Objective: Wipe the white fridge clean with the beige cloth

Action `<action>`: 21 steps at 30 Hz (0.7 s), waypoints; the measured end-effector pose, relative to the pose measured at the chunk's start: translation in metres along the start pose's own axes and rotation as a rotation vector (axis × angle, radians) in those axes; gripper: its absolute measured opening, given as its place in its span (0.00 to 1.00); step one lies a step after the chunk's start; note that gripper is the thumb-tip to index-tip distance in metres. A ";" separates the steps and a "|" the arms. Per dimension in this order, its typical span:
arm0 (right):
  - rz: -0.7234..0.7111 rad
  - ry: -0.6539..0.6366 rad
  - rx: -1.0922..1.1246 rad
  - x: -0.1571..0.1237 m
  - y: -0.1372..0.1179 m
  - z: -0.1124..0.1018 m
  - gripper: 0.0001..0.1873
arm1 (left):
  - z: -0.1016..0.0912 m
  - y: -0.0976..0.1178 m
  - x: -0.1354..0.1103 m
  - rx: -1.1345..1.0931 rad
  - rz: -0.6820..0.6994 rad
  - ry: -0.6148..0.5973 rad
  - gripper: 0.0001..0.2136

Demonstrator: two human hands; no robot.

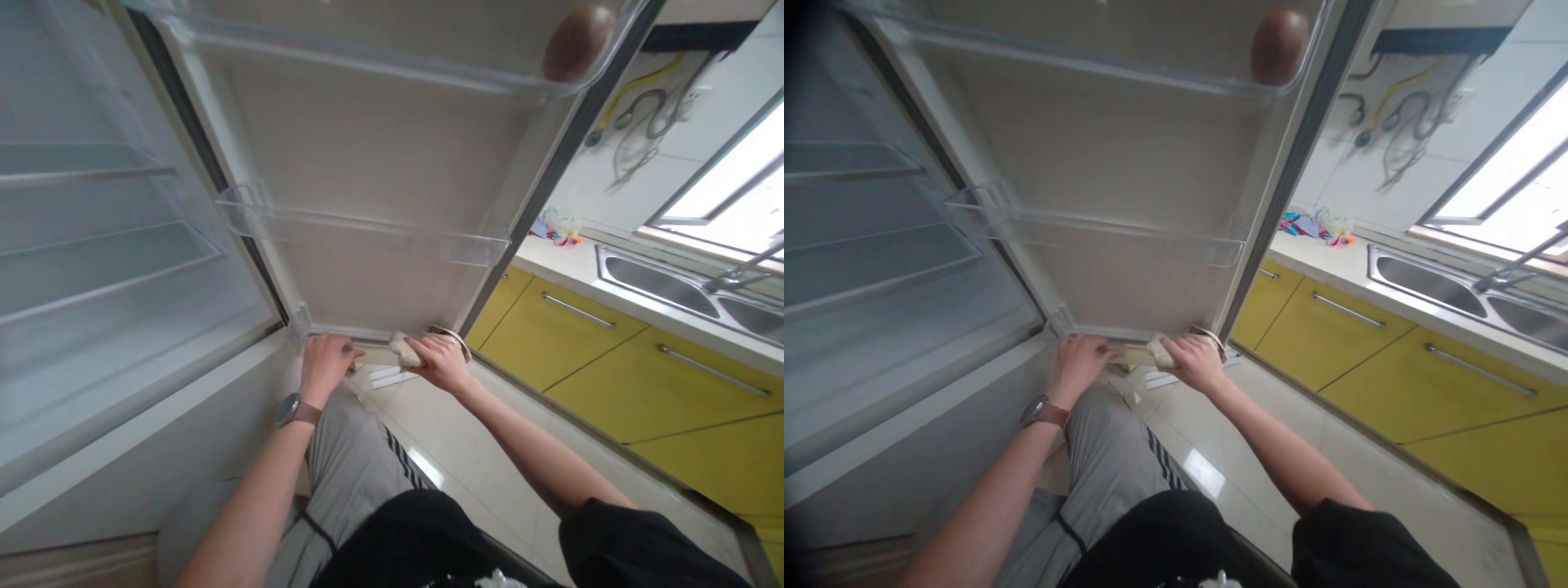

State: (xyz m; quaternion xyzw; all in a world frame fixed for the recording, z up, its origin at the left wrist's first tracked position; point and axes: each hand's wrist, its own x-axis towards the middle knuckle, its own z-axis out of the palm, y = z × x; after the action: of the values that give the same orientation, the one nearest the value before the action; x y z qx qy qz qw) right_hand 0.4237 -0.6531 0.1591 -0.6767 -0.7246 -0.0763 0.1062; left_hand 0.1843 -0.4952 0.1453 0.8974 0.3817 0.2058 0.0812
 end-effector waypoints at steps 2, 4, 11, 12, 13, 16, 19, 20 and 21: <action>0.016 0.105 0.076 -0.009 0.011 -0.002 0.27 | 0.000 0.000 0.000 0.009 0.000 -0.004 0.16; 0.060 0.314 0.148 -0.022 0.024 -0.012 0.24 | 0.000 0.000 -0.001 0.024 0.008 -0.007 0.16; 0.166 1.172 0.260 -0.069 0.059 -0.058 0.34 | 0.000 -0.001 -0.001 0.046 0.003 -0.003 0.17; 0.172 1.113 0.298 -0.071 0.058 -0.052 0.34 | 0.000 0.000 -0.001 0.053 0.000 -0.003 0.18; 0.172 1.003 0.349 -0.072 0.054 -0.042 0.33 | 0.001 0.001 -0.001 0.061 -0.003 -0.005 0.18; 0.239 0.616 0.570 -0.065 0.029 0.003 0.28 | 0.001 0.003 0.000 0.069 -0.010 -0.011 0.19; 0.444 0.644 0.797 -0.058 -0.004 0.050 0.28 | 0.001 0.003 0.001 0.067 -0.011 0.001 0.18; 0.517 0.703 0.850 -0.058 -0.012 0.062 0.28 | 0.001 0.003 0.001 0.070 -0.008 0.002 0.18; 0.582 0.754 0.899 -0.060 -0.018 0.071 0.28 | 0.001 0.002 0.000 0.072 -0.005 0.002 0.18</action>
State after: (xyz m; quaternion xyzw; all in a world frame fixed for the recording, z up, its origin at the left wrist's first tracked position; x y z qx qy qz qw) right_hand 0.4063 -0.6938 0.0760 -0.6616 -0.3862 0.0338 0.6419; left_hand 0.1861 -0.4963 0.1455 0.8986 0.3912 0.1924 0.0488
